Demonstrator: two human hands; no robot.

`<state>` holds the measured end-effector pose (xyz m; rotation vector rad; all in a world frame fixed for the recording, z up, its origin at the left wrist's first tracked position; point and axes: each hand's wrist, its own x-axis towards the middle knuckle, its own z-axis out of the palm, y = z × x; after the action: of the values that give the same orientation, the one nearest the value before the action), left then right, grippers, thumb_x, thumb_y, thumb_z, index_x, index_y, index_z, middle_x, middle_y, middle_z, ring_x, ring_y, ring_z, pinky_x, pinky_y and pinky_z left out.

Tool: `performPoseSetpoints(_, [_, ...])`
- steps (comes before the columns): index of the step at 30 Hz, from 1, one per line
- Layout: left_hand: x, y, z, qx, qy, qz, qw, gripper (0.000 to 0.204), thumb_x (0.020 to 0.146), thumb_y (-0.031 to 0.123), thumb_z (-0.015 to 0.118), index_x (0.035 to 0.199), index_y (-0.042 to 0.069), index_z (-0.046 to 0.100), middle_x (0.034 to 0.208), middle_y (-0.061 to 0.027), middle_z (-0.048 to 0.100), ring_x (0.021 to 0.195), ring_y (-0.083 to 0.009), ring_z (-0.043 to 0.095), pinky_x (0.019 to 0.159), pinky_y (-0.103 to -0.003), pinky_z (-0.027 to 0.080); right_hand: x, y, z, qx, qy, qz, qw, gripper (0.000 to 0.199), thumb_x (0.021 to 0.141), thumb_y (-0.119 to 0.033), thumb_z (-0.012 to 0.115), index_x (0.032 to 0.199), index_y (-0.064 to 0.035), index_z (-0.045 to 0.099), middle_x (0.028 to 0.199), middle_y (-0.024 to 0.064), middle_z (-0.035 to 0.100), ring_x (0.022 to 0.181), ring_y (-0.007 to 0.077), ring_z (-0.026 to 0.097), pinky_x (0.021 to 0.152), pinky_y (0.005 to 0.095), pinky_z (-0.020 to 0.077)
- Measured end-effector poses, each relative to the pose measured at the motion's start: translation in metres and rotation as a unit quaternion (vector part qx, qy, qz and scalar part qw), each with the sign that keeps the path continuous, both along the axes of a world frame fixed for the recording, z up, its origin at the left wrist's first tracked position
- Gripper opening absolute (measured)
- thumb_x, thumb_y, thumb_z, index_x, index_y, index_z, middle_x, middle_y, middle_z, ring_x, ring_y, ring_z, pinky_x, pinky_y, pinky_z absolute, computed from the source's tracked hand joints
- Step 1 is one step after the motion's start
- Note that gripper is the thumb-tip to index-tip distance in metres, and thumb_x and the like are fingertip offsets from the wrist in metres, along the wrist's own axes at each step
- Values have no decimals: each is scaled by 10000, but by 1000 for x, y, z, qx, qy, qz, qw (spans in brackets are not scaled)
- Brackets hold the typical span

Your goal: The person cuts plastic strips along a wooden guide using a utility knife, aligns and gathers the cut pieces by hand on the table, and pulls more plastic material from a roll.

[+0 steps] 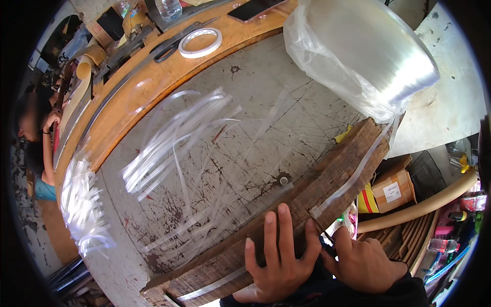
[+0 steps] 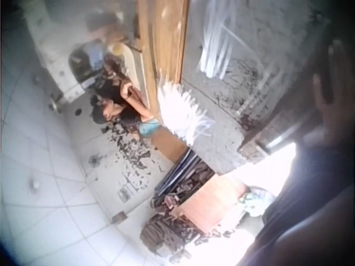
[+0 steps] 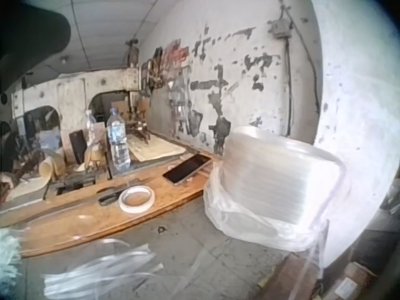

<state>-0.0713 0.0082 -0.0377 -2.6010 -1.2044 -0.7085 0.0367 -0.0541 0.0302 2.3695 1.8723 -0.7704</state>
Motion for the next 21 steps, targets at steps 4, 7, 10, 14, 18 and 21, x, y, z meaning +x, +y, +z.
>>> performPoseSetpoints(4, [10,4,2,10,-64,-29,997,246,817,258,578,1030,191,475,1070,-63,604,981,-231,580,839,-365,403,-1,0,8,-49,-23,-15,998,382,744,-229,617,933,59,453,590,97,532,407,242,556,354,361,440])
performPoseSetpoints(7, [9,6,5,-9,9,-15,1000,235,839,248,551,1015,200,403,1088,-95,604,943,-217,603,749,-296,413,2,5,3,-45,-21,21,999,377,745,-228,610,940,54,453,601,101,533,420,234,563,348,359,435])
performPoseSetpoints(10, [10,6,1,47,-77,-13,996,200,850,240,536,1004,202,414,1081,-94,606,948,-210,600,743,-302,410,-2,3,9,-67,-19,-13,998,385,744,-225,607,957,54,450,631,104,541,440,224,574,347,356,430])
performPoseSetpoints(14, [8,7,-1,36,-39,-42,998,193,856,258,532,1009,188,438,1059,-97,614,935,-215,602,740,-314,416,-3,3,3,-64,-27,-29,997,398,746,-225,606,976,55,440,632,107,546,458,230,582,353,360,431])
performPoseSetpoints(18, [-1,-1,-1,-8,28,-12,999,121,857,276,509,960,215,487,1090,-52,611,1010,-122,566,830,-298,368,-2,9,-2,-45,-11,13,999,380,771,-211,592,978,56,418,607,136,549,462,298,568,384,387,439])
performPoseSetpoints(21, [-3,-1,-1,-10,-4,-50,999,93,850,231,506,881,183,579,1088,-66,609,1004,-196,576,781,-293,398,1,4,-4,16,51,-55,997,333,795,-237,580,904,19,397,517,130,519,429,305,553,365,389,426])
